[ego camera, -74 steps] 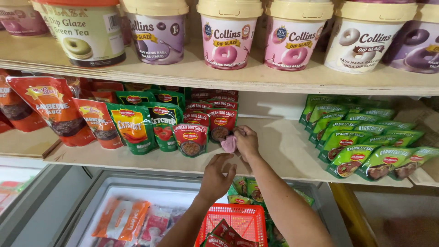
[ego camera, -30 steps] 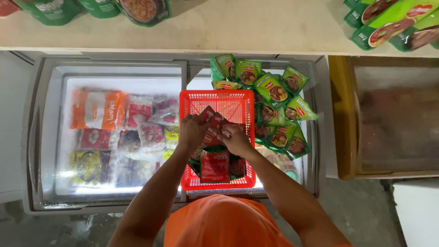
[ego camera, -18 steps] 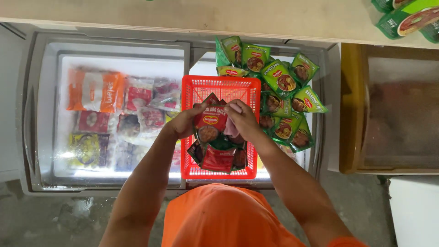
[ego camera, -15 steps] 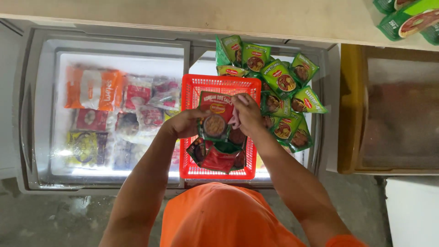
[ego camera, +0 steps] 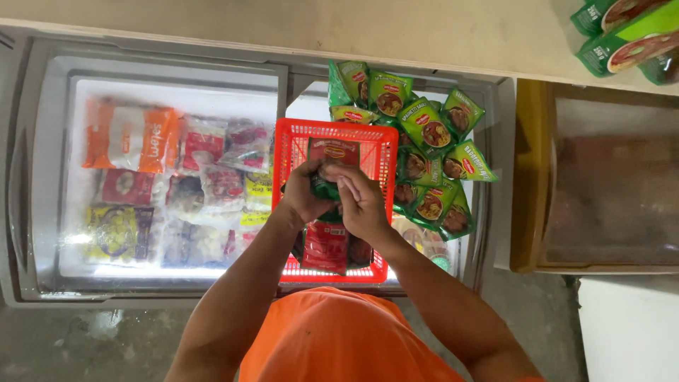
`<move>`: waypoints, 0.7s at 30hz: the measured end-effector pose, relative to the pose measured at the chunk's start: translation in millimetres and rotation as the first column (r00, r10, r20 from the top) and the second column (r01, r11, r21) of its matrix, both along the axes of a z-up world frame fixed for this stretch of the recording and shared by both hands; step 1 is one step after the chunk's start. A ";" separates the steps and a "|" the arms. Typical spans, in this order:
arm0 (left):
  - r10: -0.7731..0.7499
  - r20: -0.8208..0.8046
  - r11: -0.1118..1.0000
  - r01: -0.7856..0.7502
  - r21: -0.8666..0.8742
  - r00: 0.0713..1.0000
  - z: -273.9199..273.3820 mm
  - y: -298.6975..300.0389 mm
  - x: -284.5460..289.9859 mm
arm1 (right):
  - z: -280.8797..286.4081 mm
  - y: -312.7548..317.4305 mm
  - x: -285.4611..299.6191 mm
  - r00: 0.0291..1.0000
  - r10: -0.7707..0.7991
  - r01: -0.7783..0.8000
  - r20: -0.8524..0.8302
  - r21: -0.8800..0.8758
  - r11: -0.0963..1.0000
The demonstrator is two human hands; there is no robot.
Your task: Picking up sauce packets from a shelf, wiping them with a cloth, and placing them into a red plastic basket.
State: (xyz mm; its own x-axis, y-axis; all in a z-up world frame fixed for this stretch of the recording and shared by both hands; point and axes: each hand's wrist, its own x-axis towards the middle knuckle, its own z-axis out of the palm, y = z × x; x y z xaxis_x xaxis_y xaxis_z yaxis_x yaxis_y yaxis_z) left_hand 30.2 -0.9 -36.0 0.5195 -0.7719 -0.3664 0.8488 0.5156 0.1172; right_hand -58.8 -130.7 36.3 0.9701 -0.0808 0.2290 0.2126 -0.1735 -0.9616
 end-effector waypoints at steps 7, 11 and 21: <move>-0.160 0.200 0.984 0.141 0.107 0.967 2.6 -13.9 4.6 | 1.2 -7.6 3.7 0.955 -0.065 0.240 0.290 -0.620 0.747; -0.206 0.262 0.937 0.114 0.330 0.943 16.3 -17.7 4.9 | -31.5 -11.3 -0.3 0.960 -0.254 0.154 -0.120 -0.532 0.833; 0.129 0.187 0.966 -0.166 0.199 0.974 19.2 -13.6 13.4 | -53.1 -28.0 2.8 0.956 0.015 0.058 -0.294 0.238 0.970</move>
